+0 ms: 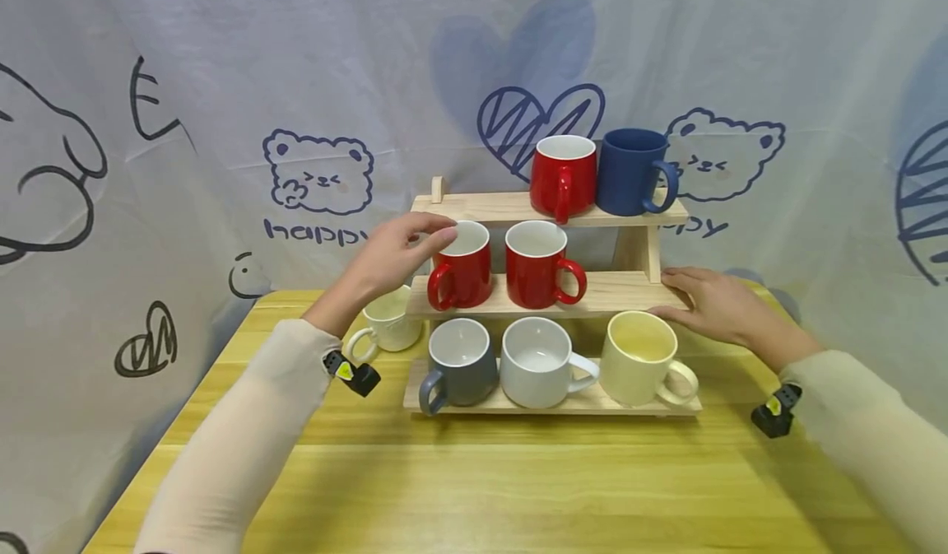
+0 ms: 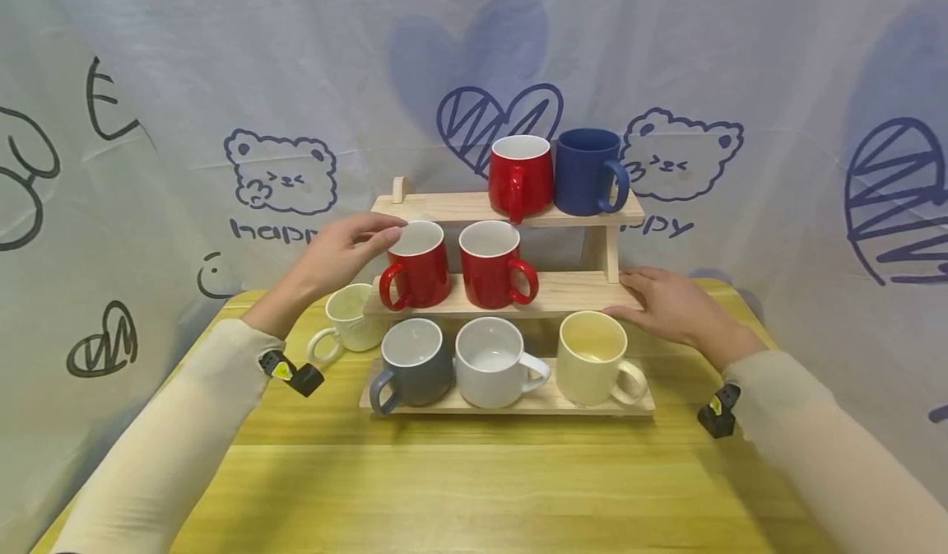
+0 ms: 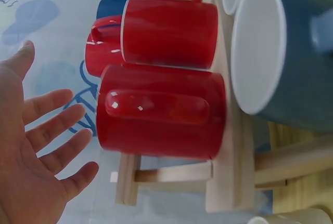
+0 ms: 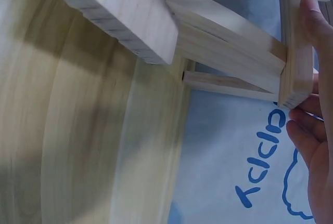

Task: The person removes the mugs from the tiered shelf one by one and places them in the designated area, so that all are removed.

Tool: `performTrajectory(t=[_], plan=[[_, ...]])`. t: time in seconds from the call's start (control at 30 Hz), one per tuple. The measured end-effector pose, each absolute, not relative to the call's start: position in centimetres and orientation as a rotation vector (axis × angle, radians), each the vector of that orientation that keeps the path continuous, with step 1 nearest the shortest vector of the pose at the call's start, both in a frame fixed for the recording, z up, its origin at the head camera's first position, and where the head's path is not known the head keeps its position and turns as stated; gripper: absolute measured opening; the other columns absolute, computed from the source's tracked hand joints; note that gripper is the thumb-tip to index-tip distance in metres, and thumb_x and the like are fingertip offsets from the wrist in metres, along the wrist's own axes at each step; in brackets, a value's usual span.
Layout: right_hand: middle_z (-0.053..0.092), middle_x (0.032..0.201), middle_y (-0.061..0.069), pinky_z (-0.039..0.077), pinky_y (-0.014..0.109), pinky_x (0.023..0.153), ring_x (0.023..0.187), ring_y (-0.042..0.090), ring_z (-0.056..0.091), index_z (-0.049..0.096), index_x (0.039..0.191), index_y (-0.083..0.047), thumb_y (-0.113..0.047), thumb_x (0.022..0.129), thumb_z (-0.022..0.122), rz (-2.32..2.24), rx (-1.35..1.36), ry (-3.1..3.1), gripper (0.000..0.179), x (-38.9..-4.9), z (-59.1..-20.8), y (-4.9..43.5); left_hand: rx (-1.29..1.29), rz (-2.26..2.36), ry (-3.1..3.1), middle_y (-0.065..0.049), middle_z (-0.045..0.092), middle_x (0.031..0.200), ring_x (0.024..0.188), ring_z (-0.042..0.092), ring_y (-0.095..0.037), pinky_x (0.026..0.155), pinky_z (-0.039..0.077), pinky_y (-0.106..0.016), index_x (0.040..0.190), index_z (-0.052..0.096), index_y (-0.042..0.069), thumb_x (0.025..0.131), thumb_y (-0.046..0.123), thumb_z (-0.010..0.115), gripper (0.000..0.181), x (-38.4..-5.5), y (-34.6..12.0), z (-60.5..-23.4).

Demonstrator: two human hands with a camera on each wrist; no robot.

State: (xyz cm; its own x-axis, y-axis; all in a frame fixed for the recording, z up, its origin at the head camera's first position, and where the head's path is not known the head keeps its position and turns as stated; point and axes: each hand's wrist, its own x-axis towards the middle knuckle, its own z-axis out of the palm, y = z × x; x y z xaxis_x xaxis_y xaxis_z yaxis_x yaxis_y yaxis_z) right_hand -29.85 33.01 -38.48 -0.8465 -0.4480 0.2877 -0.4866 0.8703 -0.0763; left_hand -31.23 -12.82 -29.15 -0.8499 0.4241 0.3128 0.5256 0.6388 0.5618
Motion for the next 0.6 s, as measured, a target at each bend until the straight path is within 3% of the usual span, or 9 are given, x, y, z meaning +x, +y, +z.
performTrajectory(t=[0.17, 0.6], plan=[[0.054, 0.134, 0.027, 0.043, 0.060, 0.095, 0.118, 0.048, 0.052, 0.057, 0.133, 0.004, -0.055, 0.090, 0.063, 0.221, 0.646, -2.855, 0.073, -29.7, -38.0, 32.9, -0.808, -0.980, -2.709, -0.001, 0.062, 0.128, 0.117, 0.055, -0.021, 0.101, 0.043, -0.044, 0.128, 0.065, 0.015, 0.098, 0.049, 0.053, 0.047, -31.4, -11.7, -28.4], [0.052, 0.135, 0.025, 0.042, 0.061, 0.097, 0.121, 0.047, 0.050, 0.058, 0.130, 0.003, -0.059, 0.090, 0.061, 0.231, 0.615, -2.876, 0.074, -29.9, -38.2, 33.0, -0.799, -1.010, -2.758, 0.000, 0.063, 0.125, 0.116, 0.055, -0.019, 0.098, 0.048, -0.038, 0.130, 0.064, 0.017, 0.096, 0.053, 0.053, 0.050, -32.7, -7.6, -27.6]])
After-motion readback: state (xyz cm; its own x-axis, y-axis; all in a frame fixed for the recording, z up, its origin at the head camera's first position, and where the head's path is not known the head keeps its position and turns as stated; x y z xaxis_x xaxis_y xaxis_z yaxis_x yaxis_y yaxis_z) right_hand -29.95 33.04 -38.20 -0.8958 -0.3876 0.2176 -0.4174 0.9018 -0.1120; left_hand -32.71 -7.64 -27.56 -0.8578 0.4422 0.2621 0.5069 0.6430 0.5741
